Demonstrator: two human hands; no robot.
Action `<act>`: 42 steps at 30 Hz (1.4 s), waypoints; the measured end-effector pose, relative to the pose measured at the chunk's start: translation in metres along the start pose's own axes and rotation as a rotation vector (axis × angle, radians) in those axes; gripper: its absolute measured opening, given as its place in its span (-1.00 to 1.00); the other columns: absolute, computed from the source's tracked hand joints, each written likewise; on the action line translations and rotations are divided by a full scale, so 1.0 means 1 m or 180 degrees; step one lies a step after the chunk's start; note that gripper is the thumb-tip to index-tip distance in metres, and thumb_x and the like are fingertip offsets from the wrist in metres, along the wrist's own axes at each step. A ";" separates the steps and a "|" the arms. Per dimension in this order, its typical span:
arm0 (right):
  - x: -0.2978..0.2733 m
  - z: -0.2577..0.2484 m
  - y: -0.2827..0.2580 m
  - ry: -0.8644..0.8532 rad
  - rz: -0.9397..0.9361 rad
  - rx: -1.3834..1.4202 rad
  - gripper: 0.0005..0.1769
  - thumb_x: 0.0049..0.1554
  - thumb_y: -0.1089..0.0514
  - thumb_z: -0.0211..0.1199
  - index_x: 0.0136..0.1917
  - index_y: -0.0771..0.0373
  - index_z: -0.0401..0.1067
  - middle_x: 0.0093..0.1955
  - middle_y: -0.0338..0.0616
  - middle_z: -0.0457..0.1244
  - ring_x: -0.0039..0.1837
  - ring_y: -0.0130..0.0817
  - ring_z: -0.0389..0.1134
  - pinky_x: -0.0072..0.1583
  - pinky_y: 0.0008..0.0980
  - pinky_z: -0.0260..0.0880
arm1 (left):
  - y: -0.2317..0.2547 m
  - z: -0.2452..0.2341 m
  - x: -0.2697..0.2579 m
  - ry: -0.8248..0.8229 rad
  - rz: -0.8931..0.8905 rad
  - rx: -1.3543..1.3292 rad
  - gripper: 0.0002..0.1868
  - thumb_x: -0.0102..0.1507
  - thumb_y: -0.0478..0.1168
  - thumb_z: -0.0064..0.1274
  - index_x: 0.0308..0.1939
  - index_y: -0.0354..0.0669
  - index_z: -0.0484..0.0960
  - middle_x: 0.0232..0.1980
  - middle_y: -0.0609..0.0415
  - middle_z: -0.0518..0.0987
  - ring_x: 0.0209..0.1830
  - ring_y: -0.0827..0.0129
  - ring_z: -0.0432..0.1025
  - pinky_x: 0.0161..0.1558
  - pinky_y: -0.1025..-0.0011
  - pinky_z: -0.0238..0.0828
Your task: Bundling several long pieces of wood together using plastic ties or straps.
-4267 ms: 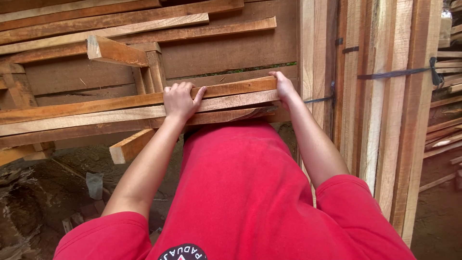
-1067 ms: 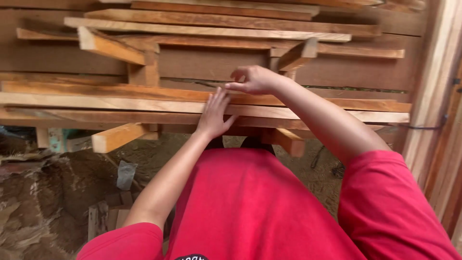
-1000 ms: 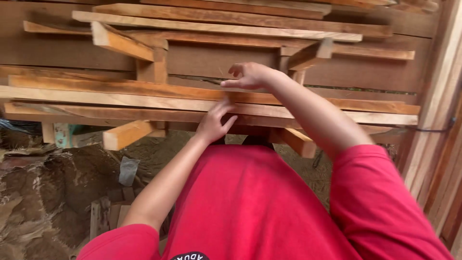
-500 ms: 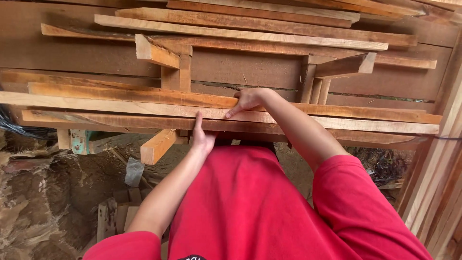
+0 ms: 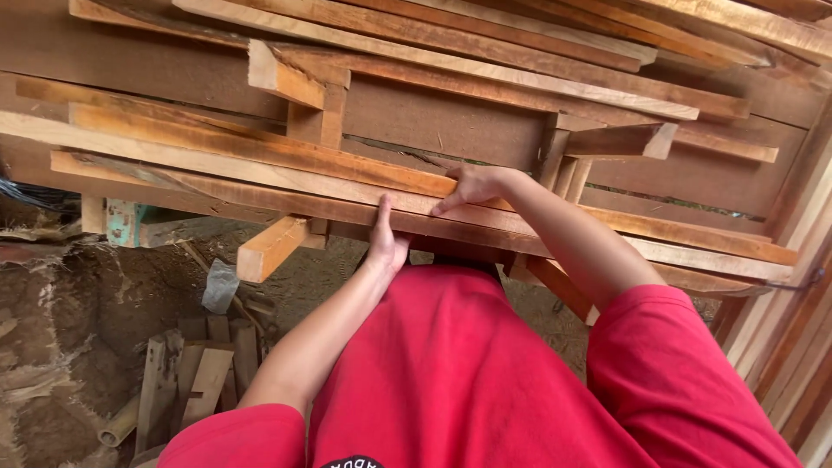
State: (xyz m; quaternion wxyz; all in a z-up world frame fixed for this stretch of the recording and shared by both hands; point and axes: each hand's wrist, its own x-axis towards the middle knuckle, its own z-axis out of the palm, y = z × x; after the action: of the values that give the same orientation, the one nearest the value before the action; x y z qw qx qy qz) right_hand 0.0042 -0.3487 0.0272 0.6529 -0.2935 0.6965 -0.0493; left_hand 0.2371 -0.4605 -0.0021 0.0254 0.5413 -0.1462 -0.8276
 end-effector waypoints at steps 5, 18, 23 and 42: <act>-0.035 -0.011 0.012 -0.0041 0.0107 0.0142 0.11 -0.25 -0.58 0.49 0.37 0.10 0.43 0.30 0.03 0.35 0.40 -0.02 0.33 0.36 -0.05 0.36 | -0.024 0.025 -0.010 -0.0097 -0.0134 0.0132 0.19 0.21 0.36 0.23 0.64 0.01 -0.16 0.56 -0.12 0.03 0.54 0.04 0.04 0.57 -0.06 -0.11; -0.024 -0.013 -0.031 0.0058 -0.0100 0.0196 0.20 -0.17 -0.80 0.22 0.38 0.15 0.45 0.30 0.10 0.35 0.40 0.00 0.33 0.37 -0.05 0.34 | -0.028 -0.012 0.018 0.0194 0.0154 -0.0412 0.12 0.21 0.44 0.20 0.59 -0.06 0.05 0.54 -0.09 0.23 0.51 0.07 0.19 0.54 0.00 0.06; -0.023 -0.007 -0.029 0.0277 -0.0034 0.0099 0.12 -0.19 -0.78 0.24 0.28 0.12 0.51 0.22 0.08 0.38 0.35 -0.02 0.37 0.33 -0.07 0.38 | -0.015 0.022 -0.006 0.0275 0.0276 -0.0566 0.12 0.17 0.44 0.23 0.58 -0.03 0.09 0.51 -0.08 0.28 0.47 0.09 0.26 0.52 0.02 0.13; -0.015 -0.004 -0.025 0.0321 -0.0006 0.0126 0.11 -0.24 -0.73 0.37 0.29 0.09 0.51 0.19 0.06 0.40 0.34 0.01 0.37 0.31 -0.05 0.38 | 0.002 0.012 -0.010 0.0137 0.0083 -0.0342 0.20 0.20 0.47 0.14 0.63 0.00 -0.14 0.59 -0.15 0.05 0.55 0.00 0.12 0.57 -0.04 0.01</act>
State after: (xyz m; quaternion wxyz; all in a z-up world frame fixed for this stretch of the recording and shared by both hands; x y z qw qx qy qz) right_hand 0.0086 -0.3634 0.0519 0.6227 -0.2784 0.7271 -0.0784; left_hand 0.2304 -0.4574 0.0115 0.0683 0.5550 -0.1080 -0.8220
